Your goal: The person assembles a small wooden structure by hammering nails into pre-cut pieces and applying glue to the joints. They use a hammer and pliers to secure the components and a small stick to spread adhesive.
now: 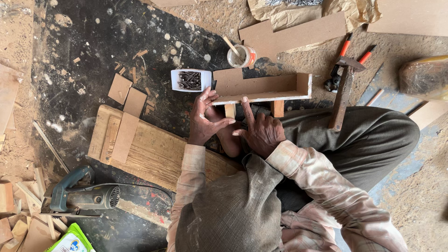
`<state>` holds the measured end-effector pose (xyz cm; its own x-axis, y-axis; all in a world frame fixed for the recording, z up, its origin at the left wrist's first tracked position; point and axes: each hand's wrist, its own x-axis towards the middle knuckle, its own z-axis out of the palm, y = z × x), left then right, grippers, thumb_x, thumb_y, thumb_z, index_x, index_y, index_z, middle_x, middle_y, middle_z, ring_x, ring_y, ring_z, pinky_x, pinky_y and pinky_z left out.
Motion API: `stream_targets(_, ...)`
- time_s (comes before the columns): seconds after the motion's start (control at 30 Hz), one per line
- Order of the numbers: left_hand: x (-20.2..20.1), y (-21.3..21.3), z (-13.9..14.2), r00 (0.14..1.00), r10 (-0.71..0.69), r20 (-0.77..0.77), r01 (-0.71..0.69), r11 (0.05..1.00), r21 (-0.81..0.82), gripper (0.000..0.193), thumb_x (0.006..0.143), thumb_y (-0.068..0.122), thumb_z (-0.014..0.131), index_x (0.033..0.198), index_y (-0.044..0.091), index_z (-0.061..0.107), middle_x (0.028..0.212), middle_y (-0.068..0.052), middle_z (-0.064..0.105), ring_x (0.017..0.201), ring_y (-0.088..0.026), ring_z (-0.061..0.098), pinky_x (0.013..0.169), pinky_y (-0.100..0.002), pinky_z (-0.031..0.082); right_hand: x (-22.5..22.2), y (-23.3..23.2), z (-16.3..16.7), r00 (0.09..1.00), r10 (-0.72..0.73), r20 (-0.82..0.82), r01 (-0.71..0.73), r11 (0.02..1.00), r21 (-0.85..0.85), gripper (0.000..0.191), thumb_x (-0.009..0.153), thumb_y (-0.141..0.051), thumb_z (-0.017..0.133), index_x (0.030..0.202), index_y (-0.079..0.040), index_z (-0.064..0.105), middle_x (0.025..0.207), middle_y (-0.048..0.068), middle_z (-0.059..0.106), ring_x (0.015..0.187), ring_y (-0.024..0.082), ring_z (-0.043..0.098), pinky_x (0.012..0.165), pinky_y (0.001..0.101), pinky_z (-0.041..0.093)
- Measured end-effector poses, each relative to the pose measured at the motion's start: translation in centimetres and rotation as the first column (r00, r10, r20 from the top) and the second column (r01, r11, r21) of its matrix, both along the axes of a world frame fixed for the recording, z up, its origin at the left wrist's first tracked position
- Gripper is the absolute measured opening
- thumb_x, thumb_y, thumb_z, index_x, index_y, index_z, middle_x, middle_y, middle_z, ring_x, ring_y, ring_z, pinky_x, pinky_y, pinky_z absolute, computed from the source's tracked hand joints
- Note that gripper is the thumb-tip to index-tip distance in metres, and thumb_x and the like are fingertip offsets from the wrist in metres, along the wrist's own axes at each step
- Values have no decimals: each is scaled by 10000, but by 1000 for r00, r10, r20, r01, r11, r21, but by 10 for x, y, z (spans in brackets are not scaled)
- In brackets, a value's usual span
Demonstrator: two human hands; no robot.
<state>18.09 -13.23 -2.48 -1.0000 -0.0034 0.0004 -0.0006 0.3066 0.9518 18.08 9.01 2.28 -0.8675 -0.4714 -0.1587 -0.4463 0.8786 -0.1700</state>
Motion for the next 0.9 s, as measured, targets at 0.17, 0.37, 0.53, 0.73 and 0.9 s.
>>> stream_targets(0.17, -2, 1, 0, 999, -13, -37, 13, 1000, 3, 1163, 695, 377, 990, 1582, -7, 342, 1468, -208, 538, 1347, -318, 620, 1153, -453, 562, 8, 9, -1, 996, 22, -87, -17, 998, 52, 1118, 836, -825, 489, 1605, -48, 259, 619, 75, 557, 461, 182, 524, 403, 347, 423)
stream_targets(0.37, -2, 1, 0, 1000, -1, -18, 1, 1000, 1, 1170, 685, 399, 983, 1573, -9, 341, 1468, -212, 533, 1339, -313, 620, 1128, -444, 568, 8, 15, 5, 1000, -2, 3, 2, 999, -45, 1113, 900, -784, 500, 1606, 33, 230, 604, 56, 550, 462, 173, 513, 389, 345, 433)
stream_targets(0.53, -2, 1, -1, 999, -10, -38, 9, 1000, -25, 1169, 673, 379, 984, 1576, -5, 348, 1457, -197, 546, 1332, -306, 628, 1136, -444, 568, 2, 4, 2, 984, 4, 178, 14, 995, -98, 1065, 918, -763, 463, 1626, -28, 158, 646, 69, 569, 435, 177, 543, 389, 374, 478)
stream_targets(0.73, -1, 3, -1, 1000, 10, -1, -10, 1000, 15, 1091, 720, 268, 977, 1576, -7, 358, 1456, -191, 540, 1343, -307, 616, 1159, -437, 556, 1, -19, -3, 997, 71, 13, -68, 986, -154, 883, 987, -724, 422, 1662, -226, 148, 697, 81, 579, 501, 193, 549, 416, 368, 494)
stream_targets(0.9, -1, 2, -2, 1000, -7, -21, 7, 1000, -5, 1137, 702, 334, 990, 1576, -8, 349, 1452, -194, 553, 1329, -301, 629, 1147, -427, 567, 4, 0, 0, 996, 21, 84, -12, 994, -107, 953, 976, -727, 419, 1643, -91, 176, 695, 67, 579, 460, 154, 531, 354, 356, 460)
